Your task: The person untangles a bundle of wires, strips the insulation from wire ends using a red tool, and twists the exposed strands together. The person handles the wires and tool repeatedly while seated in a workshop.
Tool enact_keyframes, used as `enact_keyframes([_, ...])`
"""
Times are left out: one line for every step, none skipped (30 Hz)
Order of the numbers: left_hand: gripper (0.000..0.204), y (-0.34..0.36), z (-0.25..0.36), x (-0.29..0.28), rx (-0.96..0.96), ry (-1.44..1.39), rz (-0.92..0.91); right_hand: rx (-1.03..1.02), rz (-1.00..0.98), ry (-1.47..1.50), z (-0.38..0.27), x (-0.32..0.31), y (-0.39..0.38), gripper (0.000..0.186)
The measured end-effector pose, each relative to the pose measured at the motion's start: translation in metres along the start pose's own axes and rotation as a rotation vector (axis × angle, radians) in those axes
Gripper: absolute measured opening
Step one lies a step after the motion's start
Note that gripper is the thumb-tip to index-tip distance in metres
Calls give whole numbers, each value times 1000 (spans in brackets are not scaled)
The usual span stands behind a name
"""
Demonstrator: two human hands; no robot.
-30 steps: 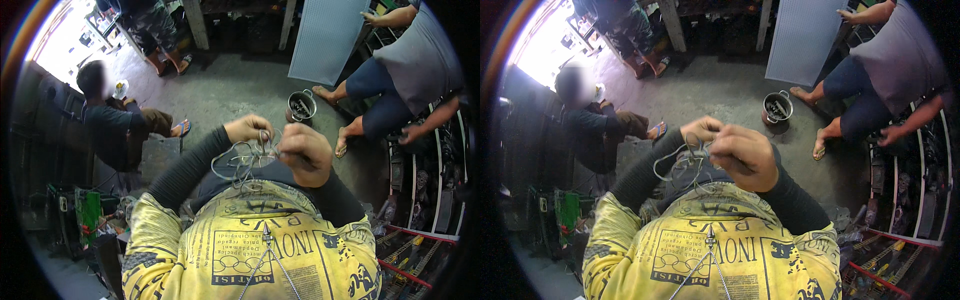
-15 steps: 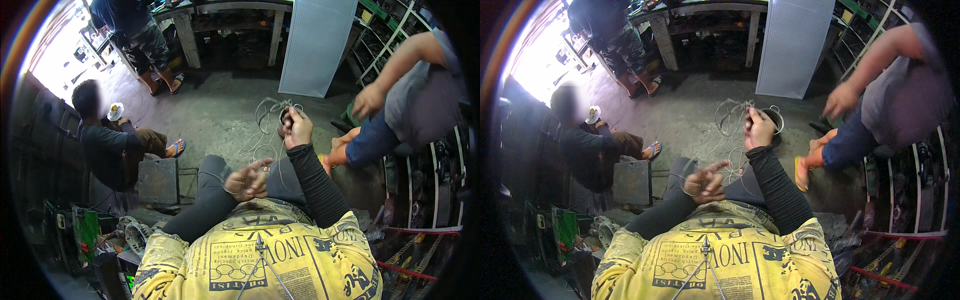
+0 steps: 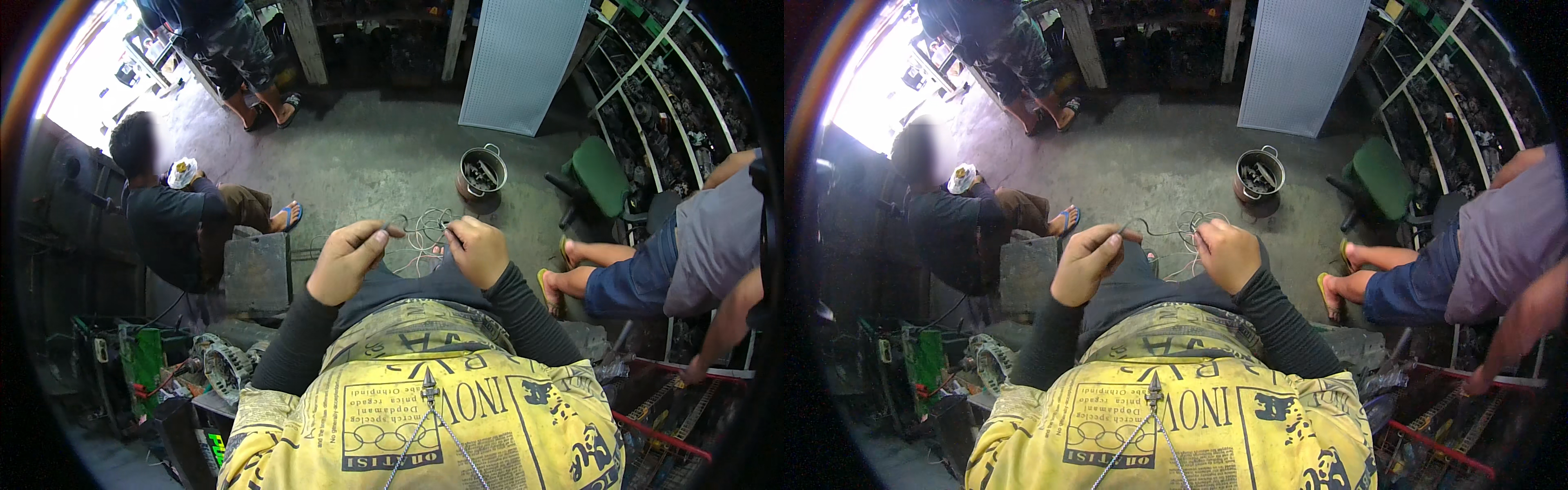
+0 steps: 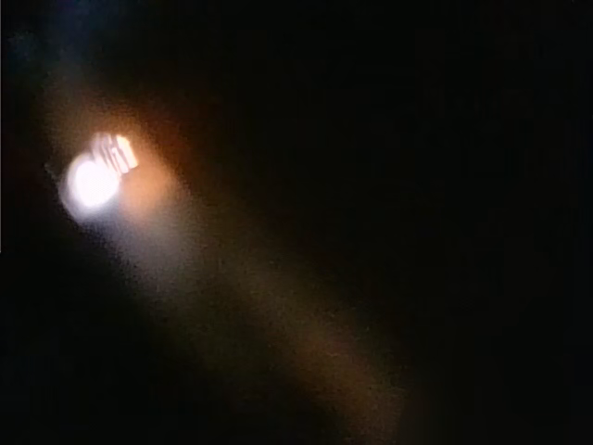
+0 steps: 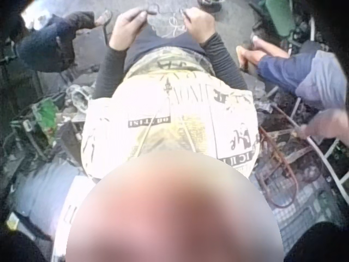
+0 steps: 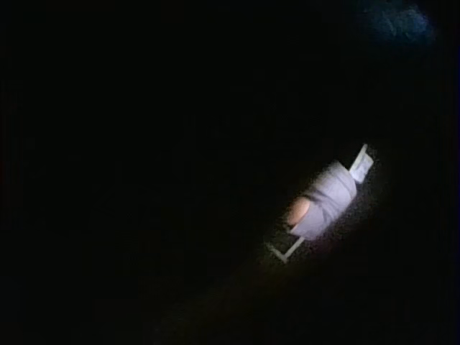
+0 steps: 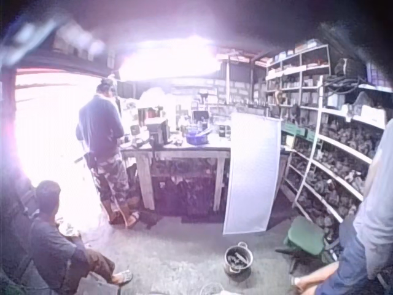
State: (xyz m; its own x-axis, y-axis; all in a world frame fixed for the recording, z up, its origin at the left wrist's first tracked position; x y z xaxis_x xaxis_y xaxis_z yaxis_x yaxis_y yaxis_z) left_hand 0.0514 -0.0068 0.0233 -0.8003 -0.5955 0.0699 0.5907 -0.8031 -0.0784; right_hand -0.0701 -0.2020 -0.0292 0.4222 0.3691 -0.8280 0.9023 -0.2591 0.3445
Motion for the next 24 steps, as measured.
enact_keyframes([32, -3, 12, 1, 41, 108, -68, -30, -11, -7, 0, -3, 1, 7])
enact_keyframes([29, -7, 22, -3, 46, 158, -24, -58, -18, -14, 0, -6, 1, 7])
enact_keyframes([26, -9, 34, -7, 143, 246, -28, -104, -39, -21, 0, -8, 0, 8])
enact_keyframes([23, -6, 47, -15, 240, 328, -31, -145, -60, -25, -2, -10, 1, 9])
enact_keyframes([20, -4, 58, -21, 329, 403, -34, -187, -78, -27, -3, -13, 1, 10])
enact_keyframes([18, -3, 65, -28, 279, 427, -63, -252, -97, 7, -7, -15, 1, 12])
enact_keyframes([17, -1, 70, -33, 288, 493, -62, -317, -115, 40, -11, -17, 0, 13])
enact_keyframes([16, 7, 75, -37, 318, 514, -89, -376, -123, 81, -15, -22, 2, 15])
enact_keyframes([16, 15, 78, -41, 355, 529, -114, -447, -155, 110, -22, -24, 2, 15])
enact_keyframes([16, 27, 77, -44, 383, 537, -98, -512, -177, 146, -31, -27, 1, 16])
enact_keyframes([16, 42, 76, -47, 422, 530, -77, -578, -201, 184, -39, -31, 2, 17])
enact_keyframes([17, 58, 69, -49, 375, 468, -79, -617, -187, 243, -48, -35, 1, 17])
enact_keyframes([19, 74, 61, -48, 375, 382, -89, -649, -194, 259, -55, -42, 2, 17])
enact_keyframes([20, 91, 49, -44, 346, 390, -128, -680, -199, 274, -62, -49, 2, 17])
enact_keyframes([22, 104, 35, -37, 364, 379, -180, -709, -206, 285, -67, -57, 2, 17])
enact_keyframes([24, 117, 18, -30, 230, 260, -288, -750, -213, 323, -71, -65, 4, 20])
enact_keyframes([26, 127, 0, -21, 119, 119, -411, -774, -174, 358, -75, -72, 5, 21])
enact_keyframes([27, 131, -19, -9, 41, 187, -503, -795, -134, 390, -79, -78, 4, 22])
enact_keyframes([27, 136, -37, 3, -49, 281, -585, -824, -97, 416, -82, -83, 5, 23])
enact_keyframes([26, 134, -56, 17, -106, 183, -678, -825, -84, 489, -80, -89, 7, 26])
enact_keyframes([26, 125, -76, 31, -197, 124, -746, -763, -25, 552, -79, -92, 10, 26])
enact_keyframes([28, 115, -93, 46, -197, 1, -792, -710, 33, 612, -76, -95, 13, 27])
enact_keyframes([30, 103, -110, 59, -196, -119, -835, -657, 113, 681, -73, -96, 16, 27])
enact_keyframes([32, 95, -124, 68, -200, -200, -880, -581, 184, 676, -69, -95, 20, 27])
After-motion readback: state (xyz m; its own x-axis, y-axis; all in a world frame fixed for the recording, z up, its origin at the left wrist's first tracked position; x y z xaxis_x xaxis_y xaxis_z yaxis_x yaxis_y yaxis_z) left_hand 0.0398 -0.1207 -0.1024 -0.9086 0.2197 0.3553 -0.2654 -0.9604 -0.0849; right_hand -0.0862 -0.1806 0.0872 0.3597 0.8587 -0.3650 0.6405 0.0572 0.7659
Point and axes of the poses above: each hand's wrist, its own y-axis towards the middle knuckle, its own x-axis out of the palm, z = x × y, the point moved 2 cm from there along y, towards the middle knuckle, and after that the axes turned 1 degree about -y, right-handed, at the moved point
